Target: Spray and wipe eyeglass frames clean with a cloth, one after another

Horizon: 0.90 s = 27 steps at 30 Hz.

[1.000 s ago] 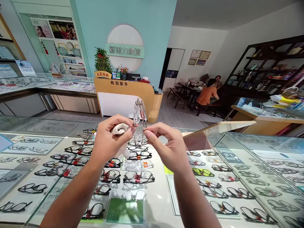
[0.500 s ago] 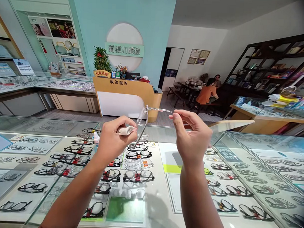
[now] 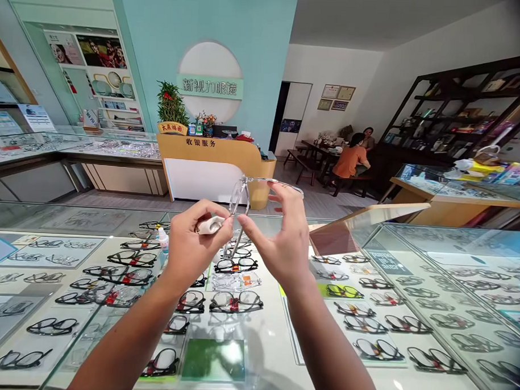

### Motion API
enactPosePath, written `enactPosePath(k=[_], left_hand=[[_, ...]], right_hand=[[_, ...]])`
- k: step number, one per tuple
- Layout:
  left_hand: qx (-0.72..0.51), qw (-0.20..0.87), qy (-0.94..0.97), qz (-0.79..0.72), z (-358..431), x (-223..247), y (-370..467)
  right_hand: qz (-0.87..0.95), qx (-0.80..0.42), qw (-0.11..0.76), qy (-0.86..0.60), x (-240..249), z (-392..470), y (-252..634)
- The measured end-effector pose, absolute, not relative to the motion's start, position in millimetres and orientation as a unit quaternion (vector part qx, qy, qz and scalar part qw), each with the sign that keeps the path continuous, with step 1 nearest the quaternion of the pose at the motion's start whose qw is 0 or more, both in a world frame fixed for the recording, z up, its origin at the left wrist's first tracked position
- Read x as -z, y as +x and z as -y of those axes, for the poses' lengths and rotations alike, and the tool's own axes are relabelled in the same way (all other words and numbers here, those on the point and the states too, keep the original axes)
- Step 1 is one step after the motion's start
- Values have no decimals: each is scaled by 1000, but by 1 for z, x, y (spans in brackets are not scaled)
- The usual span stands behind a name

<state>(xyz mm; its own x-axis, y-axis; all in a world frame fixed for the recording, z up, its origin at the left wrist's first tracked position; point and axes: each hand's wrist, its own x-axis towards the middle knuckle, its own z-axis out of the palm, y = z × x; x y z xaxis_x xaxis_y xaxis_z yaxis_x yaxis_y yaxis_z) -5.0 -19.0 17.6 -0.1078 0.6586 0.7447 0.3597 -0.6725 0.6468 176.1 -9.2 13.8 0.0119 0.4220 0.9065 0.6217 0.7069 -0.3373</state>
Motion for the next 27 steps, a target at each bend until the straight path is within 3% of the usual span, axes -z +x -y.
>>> enactPosePath(k=[16,27], left_hand=[[-713,65,611,-337,18,-14,-4],[-803,178,480,-305,1,-10,-13]], right_hand=[[718,58,549,-424,-19,13,183],[724,-10,475,-500,-13,5,185]])
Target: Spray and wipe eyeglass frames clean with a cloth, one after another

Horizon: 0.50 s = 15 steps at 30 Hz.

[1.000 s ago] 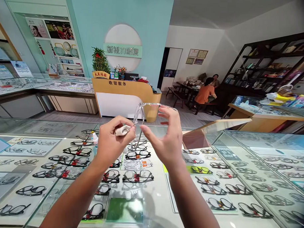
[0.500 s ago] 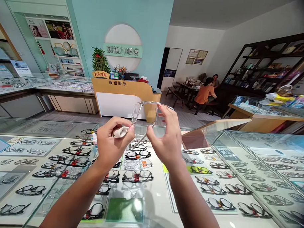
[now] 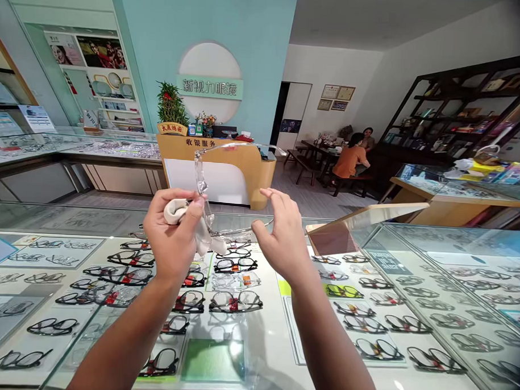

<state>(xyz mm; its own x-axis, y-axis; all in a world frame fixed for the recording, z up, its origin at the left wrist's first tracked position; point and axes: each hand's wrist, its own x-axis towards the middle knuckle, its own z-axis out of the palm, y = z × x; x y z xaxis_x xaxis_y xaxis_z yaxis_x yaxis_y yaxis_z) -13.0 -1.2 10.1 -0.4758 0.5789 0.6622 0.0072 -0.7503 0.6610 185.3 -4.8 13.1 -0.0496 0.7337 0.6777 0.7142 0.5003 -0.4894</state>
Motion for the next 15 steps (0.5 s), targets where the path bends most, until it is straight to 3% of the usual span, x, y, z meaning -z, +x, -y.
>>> enactPosePath(k=[4,15], left_hand=[[-807,181,478,-296,1,-12,-12],[-702,210,590,-340,24,-15,9]], right_hand=[[737,-34,424,-525,-12,5,184],[801,-78,449,-389,-12,31,166]])
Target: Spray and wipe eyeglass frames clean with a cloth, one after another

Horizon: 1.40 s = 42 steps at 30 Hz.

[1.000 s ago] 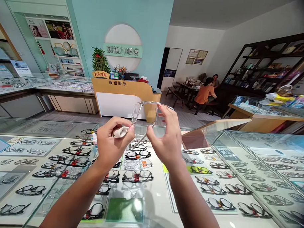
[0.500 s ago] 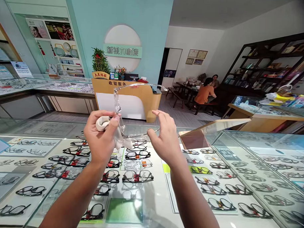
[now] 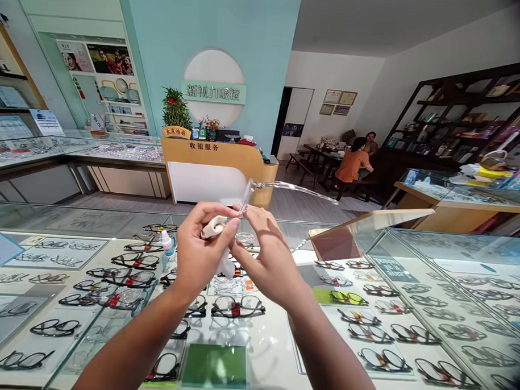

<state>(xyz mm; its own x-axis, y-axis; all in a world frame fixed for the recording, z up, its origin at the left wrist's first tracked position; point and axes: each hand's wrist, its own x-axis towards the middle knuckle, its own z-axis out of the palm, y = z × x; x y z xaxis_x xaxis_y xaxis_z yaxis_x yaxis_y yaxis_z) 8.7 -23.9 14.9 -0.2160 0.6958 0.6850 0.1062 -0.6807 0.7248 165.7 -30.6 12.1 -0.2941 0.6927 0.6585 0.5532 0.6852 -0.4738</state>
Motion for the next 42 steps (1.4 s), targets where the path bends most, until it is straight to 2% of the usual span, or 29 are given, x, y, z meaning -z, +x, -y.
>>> enactPosePath(k=[6,12,16,21,25,29,33,37,42], left_hand=[[-690,249,603,-314,31,-15,8],[-664,250,611,-351,40,-25,-10],[-616,335,603,-380,33,-22,-16],[-498,486,571,-435,6,29,-5],[-430,513,572,-474,-13,86,9],[-411,487,595,-490,-27,128,16],[-409,444,636,-480,-36,149,13],[-419,375,676,-477,-37,151,0],[-475,189,630,-584,-48,131,-41]], right_hand=[[804,-123,458,-359,-17,34,168],[797,-109,454,-384,-22,44,178],[786,-101,478,-379,-22,38,188],[784,-108,471,-390,3,21,199],[762,-128,494,-398,37,10,204],[726,-143,528,-416,70,1,204],[713,-136,542,-423,94,-6,200],[714,-132,540,-425,110,-7,198],[710,-130,546,-425,123,-12,201]])
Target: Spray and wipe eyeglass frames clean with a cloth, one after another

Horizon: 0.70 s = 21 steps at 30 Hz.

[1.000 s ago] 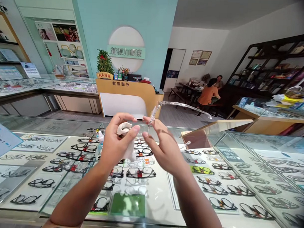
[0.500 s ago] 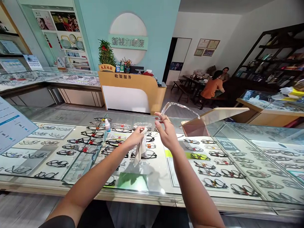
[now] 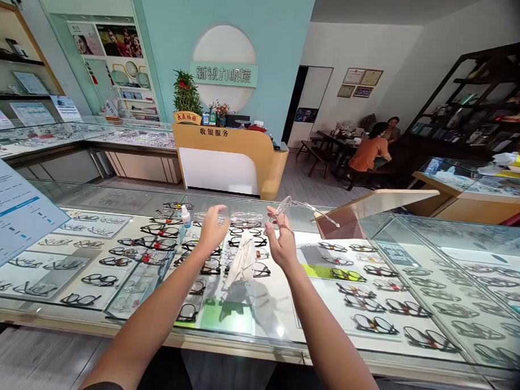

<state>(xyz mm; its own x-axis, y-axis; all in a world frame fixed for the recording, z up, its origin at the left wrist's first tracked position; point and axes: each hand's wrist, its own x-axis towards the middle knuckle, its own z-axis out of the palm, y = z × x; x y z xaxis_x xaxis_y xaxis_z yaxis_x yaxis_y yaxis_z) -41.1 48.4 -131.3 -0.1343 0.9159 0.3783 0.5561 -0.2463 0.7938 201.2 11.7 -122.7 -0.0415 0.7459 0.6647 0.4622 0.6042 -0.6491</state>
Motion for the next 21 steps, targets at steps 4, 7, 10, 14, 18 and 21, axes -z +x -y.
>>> enactPosePath(k=[4,7,10,14,18,21], left_hand=[[-480,53,516,-707,-62,120,-85],[-436,30,475,-764,-70,123,-110],[-382,48,472,-793,-78,131,-125],[-343,71,477,-806,-85,139,-134],[-347,88,475,-804,-84,139,-136],[-389,102,484,-778,-79,132,-134]], right_hand=[[703,-135,553,-426,127,-16,202],[704,-140,554,-422,128,-15,201],[707,-144,552,-417,127,-13,200],[709,-149,552,-414,125,-10,199],[708,-155,552,-412,123,-9,199],[706,-161,554,-412,122,-8,198]])
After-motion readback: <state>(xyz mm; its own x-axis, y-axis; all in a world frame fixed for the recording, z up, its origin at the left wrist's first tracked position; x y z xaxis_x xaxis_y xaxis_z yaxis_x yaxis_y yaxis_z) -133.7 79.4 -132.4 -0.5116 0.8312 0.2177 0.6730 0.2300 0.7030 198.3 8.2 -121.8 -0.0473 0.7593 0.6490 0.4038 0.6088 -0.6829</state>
